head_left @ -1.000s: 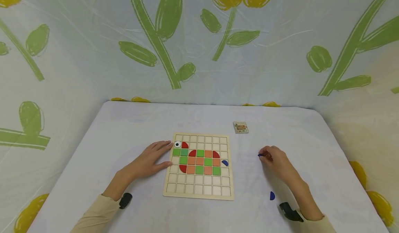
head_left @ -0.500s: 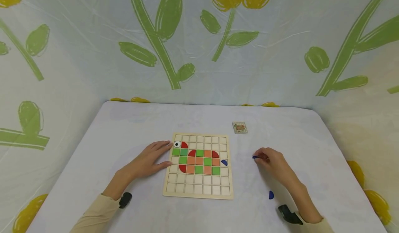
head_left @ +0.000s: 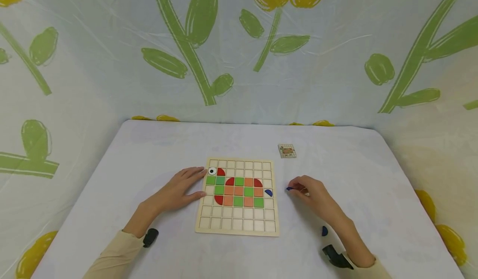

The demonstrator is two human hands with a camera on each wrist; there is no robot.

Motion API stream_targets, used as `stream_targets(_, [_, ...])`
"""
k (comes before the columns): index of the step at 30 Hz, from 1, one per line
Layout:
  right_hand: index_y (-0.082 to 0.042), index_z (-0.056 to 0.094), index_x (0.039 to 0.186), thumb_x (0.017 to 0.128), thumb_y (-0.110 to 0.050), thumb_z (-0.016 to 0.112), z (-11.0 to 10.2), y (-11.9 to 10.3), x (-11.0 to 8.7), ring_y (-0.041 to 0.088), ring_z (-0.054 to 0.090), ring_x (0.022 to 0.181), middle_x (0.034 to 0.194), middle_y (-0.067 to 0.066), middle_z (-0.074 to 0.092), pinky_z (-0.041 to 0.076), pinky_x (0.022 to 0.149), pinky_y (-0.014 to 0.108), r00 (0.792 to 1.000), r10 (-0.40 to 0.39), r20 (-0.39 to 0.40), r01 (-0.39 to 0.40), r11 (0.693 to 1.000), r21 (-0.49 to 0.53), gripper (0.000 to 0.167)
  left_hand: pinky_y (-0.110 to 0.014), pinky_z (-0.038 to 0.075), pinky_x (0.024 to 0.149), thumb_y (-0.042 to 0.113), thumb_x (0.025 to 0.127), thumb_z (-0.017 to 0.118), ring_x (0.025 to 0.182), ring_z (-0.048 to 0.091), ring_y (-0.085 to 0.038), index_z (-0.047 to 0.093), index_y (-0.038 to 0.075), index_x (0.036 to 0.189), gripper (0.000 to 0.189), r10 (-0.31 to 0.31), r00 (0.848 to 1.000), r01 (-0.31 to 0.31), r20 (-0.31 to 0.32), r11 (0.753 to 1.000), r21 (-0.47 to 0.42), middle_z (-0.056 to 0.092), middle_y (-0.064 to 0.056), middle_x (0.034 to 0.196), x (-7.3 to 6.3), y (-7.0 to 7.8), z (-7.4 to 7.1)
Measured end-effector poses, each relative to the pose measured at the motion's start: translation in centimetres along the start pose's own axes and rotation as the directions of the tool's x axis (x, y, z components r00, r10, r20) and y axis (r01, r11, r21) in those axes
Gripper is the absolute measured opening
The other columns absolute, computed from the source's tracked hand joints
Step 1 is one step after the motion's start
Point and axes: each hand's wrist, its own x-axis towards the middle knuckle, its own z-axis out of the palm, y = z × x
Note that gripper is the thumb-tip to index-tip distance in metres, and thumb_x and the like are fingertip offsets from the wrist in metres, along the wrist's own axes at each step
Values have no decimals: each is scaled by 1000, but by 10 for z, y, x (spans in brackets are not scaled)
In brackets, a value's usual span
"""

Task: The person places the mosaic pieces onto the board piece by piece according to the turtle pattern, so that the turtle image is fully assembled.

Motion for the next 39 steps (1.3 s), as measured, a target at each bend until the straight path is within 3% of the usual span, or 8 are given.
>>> stream_targets(12, [-2,73,106,91,4,74,24,-28,8,14,66,88,99,3,71,59,77,25,992,-104,74,97,990,101,16,-59,33,117,40,98,71,145,36,-41,44,9,157,72,1,1000,-1,2,1000,-15,42,-13,160,0,0,0])
stream_targets(19, [-5,73,110,94,0,73,38,-43,11,11,64,90,104,1,71,58,81,25,983,-138,125,115,977,178,17,-60,32,117,40,98,70,146,35,-41,43,9,157,72,-9,1000,9,7,1000,-13,41,-13,160,0,1,-1])
stream_targets(28, [-3,72,105,93,1,73,56,-53,14,9,65,86,99,4,72,58,76,23,960,-249,124,217,949,228,12,-61,33,116,37,98,71,145,36,-42,44,7,156,71,3,1000,-3,-4,1000,-16,42,-16,159,-1,2,-3])
stream_targets(39, [-4,73,102,94,-2,74,71,-66,11,7,61,85,96,3,72,57,78,23,954,-219,202,166,954,251,8,-61,33,116,38,99,70,145,36,-42,44,8,157,70,-1,1000,1,2,1000,-21,42,-15,159,0,1,-2])
